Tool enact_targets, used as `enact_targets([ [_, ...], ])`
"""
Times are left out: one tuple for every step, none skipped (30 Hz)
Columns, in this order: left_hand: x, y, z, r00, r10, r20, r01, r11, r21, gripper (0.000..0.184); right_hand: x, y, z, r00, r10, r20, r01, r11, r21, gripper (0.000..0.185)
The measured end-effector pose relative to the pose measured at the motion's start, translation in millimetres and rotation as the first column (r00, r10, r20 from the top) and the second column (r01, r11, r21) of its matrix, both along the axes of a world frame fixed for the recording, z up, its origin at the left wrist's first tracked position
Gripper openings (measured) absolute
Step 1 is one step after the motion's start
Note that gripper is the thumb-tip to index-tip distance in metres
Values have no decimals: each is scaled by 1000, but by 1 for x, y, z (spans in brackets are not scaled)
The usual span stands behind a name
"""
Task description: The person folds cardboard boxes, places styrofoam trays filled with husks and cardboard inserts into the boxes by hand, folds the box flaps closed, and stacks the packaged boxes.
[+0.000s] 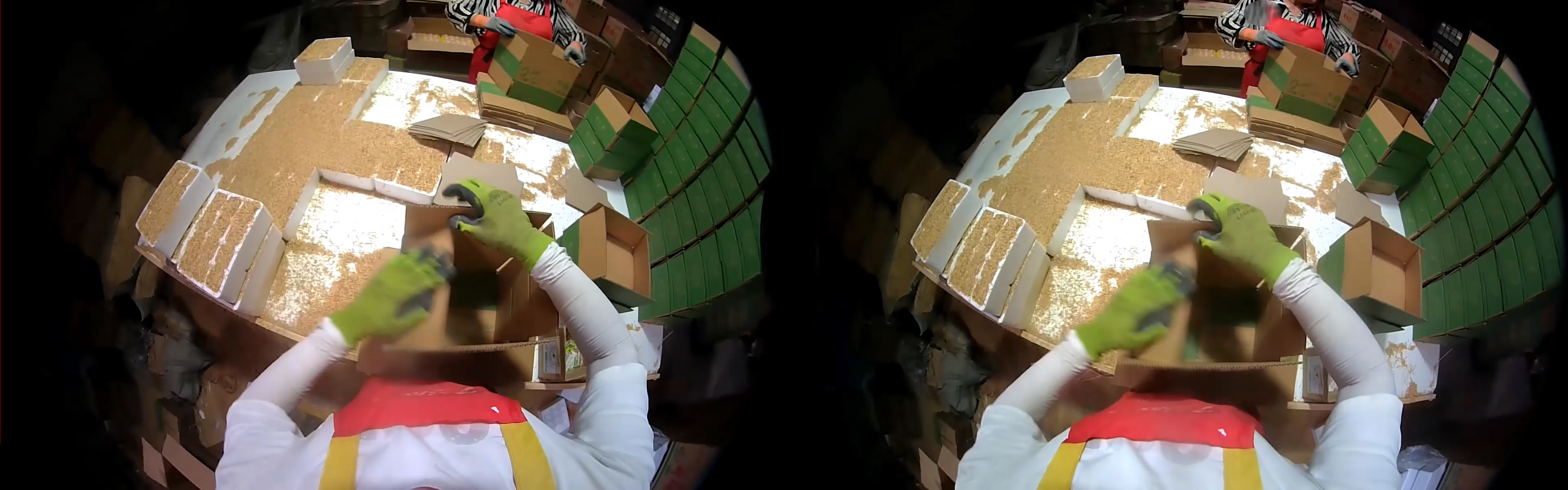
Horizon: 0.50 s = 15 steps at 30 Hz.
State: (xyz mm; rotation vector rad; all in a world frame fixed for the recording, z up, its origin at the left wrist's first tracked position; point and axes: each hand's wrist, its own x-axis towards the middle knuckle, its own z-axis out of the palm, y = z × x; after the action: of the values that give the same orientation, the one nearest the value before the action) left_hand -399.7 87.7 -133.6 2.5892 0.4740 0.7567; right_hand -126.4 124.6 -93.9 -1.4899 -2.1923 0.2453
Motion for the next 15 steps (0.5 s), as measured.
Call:
enact_targets([
  [11,-1,-5,995,1,-102,-2,1000,-3,55,7,-13,15,996,-23,-91,29,998,59,62],
  [25,3,-8,981,5,-195,-4,1000,5,53,17,-37,45,989,-82,-121,92,992,83,70],
  [34,6,-11,957,8,-291,-6,1000,7,52,28,-61,75,978,-138,-155,155,982,105,78],
  [33,8,-17,973,33,-229,-30,999,19,52,42,-96,91,960,-240,-142,252,965,74,81],
  [31,11,-23,983,69,-168,-65,997,34,52,56,-134,82,992,-99,79,106,990,-94,82],
  [34,13,-26,988,112,-105,-107,993,47,51,67,-157,77,960,89,266,-10,958,-286,82],
  [37,12,-18,985,86,-150,-84,996,23,51,38,-155,75,923,192,334,-50,919,-391,80],
  [39,20,-20,991,10,-135,-20,997,-72,50,7,-156,70,882,279,379,-68,873,-484,78],
  [39,31,-24,992,-62,-110,43,986,-163,50,15,-143,57,932,244,269,-54,827,-560,75],
  [39,41,-24,990,-120,-73,98,964,-247,49,31,-114,35,965,204,166,-56,776,-628,72],
  [36,35,-12,993,-116,39,118,836,-536,51,47,-93,7,978,136,-159,-209,683,-699,68],
  [34,28,0,985,-46,164,156,630,-761,52,39,-83,13,982,9,-188,-160,570,-806,70],
  [45,13,-6,996,31,-78,-58,924,-378,58,46,-75,-6,975,144,-168,-212,830,-516,73],
  [57,9,-11,945,231,-233,-204,970,134,65,38,-68,6,825,52,-563,-313,871,-378,74],
  [60,7,-22,949,243,-200,-232,970,78,68,49,-48,30,824,241,-513,-277,961,7,73],
])
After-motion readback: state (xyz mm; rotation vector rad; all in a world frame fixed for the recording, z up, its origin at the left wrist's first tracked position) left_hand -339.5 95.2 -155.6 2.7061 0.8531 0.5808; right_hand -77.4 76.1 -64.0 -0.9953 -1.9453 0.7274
